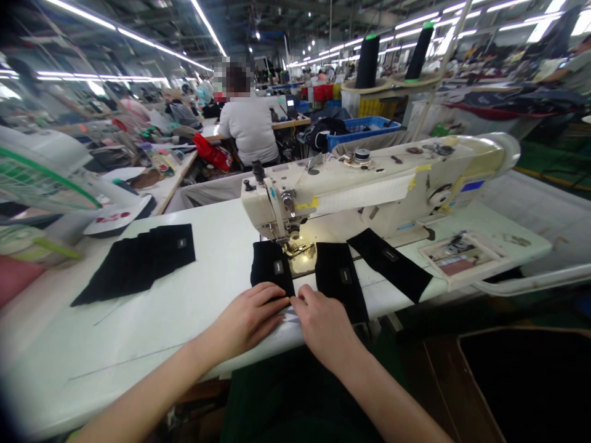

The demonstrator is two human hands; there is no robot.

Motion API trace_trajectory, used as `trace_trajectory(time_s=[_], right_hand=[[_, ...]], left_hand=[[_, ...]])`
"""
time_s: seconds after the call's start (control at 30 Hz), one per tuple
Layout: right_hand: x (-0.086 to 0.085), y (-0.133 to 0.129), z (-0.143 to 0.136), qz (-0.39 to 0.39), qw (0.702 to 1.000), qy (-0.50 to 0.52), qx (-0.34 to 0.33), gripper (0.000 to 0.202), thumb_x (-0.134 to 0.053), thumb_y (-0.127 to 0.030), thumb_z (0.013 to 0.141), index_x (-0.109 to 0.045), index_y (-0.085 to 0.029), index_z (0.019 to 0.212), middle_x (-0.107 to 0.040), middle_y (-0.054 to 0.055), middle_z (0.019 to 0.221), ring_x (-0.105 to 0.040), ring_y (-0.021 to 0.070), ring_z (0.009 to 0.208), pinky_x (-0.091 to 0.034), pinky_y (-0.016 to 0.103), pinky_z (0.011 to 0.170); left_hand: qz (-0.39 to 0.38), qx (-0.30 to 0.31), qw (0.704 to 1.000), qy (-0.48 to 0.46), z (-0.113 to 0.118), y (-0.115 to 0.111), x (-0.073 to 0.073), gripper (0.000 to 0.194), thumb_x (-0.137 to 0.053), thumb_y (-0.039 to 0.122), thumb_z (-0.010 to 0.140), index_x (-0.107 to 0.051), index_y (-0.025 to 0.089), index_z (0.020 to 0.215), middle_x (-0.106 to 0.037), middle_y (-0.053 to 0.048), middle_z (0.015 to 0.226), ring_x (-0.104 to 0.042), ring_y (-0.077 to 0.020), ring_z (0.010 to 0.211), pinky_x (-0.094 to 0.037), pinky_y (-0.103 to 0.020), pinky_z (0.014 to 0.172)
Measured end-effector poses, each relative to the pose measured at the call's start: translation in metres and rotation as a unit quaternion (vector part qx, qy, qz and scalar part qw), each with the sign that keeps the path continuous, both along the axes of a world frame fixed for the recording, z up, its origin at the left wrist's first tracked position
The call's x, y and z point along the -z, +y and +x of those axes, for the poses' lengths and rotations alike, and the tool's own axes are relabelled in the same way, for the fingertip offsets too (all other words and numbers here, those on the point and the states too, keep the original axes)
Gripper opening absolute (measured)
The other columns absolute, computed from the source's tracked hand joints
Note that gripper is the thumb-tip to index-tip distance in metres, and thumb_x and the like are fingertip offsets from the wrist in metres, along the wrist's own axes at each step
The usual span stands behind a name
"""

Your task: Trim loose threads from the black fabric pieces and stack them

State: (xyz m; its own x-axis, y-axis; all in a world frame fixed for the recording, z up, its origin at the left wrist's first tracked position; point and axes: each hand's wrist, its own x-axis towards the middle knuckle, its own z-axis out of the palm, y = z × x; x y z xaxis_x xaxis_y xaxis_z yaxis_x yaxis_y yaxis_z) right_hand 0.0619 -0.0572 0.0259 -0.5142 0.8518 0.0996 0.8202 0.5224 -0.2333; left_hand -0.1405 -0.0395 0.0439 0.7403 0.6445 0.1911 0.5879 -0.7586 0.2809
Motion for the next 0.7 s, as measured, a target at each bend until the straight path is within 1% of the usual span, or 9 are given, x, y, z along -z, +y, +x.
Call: trace_trajectory(time_s=[0.13, 0.3, 0.5, 0.7], right_hand=[[-0.002, 0.009, -0.003, -0.007, 1.0, -0.009, -0.002, 0.029, -0.047, -0.01, 0.093, -0.063, -0.019, 0.115, -0.061, 0.006, 0.104, -0.062, 0.0173, 0.084, -0.046, 0.026, 0.065], [-0.003, 0.019, -0.005, -0.015, 1.0, -0.024, 0.001, 0.029, -0.046, -0.011, 0.094, -0.063, -0.019, 0.116, -0.061, 0.008, 0.108, -0.063, 0.0171, 0.084, -0.046, 0.025, 0.064], [-0.002, 0.032, -0.008, -0.02, 1.0, -0.01, 0.003, 0.031, -0.044, -0.011, 0.095, -0.062, -0.02, 0.119, -0.061, 0.008, 0.112, -0.063, 0.0176, 0.09, -0.047, 0.026, 0.066], [-0.003, 0.042, -0.011, -0.009, 1.0, -0.009, 0.006, 0.03, -0.044, -0.012, 0.096, -0.062, -0.019, 0.117, -0.061, 0.007, 0.108, -0.063, 0.0177, 0.089, -0.044, 0.025, 0.064]], left_hand=[[0.002, -0.003, 1.0, 0.006, -0.002, 0.008, 0.001, 0.028, -0.048, 0.024, 0.095, -0.063, 0.018, 0.117, -0.063, -0.011, 0.108, -0.058, -0.0253, 0.106, -0.054, -0.041, 0.088], [0.008, -0.004, 1.0, 0.001, -0.004, 0.018, 0.003, 0.028, -0.048, 0.025, 0.095, -0.064, 0.019, 0.118, -0.063, -0.011, 0.108, -0.058, -0.0247, 0.105, -0.054, -0.041, 0.088], [0.022, -0.004, 1.0, -0.005, -0.009, 0.031, 0.006, 0.029, -0.049, 0.026, 0.094, -0.064, 0.019, 0.118, -0.063, -0.012, 0.109, -0.059, -0.0249, 0.105, -0.055, -0.042, 0.087], [0.019, -0.004, 1.0, -0.005, -0.011, 0.042, 0.005, 0.029, -0.048, 0.027, 0.095, -0.065, 0.018, 0.117, -0.063, -0.012, 0.11, -0.059, -0.0244, 0.105, -0.054, -0.042, 0.089]])
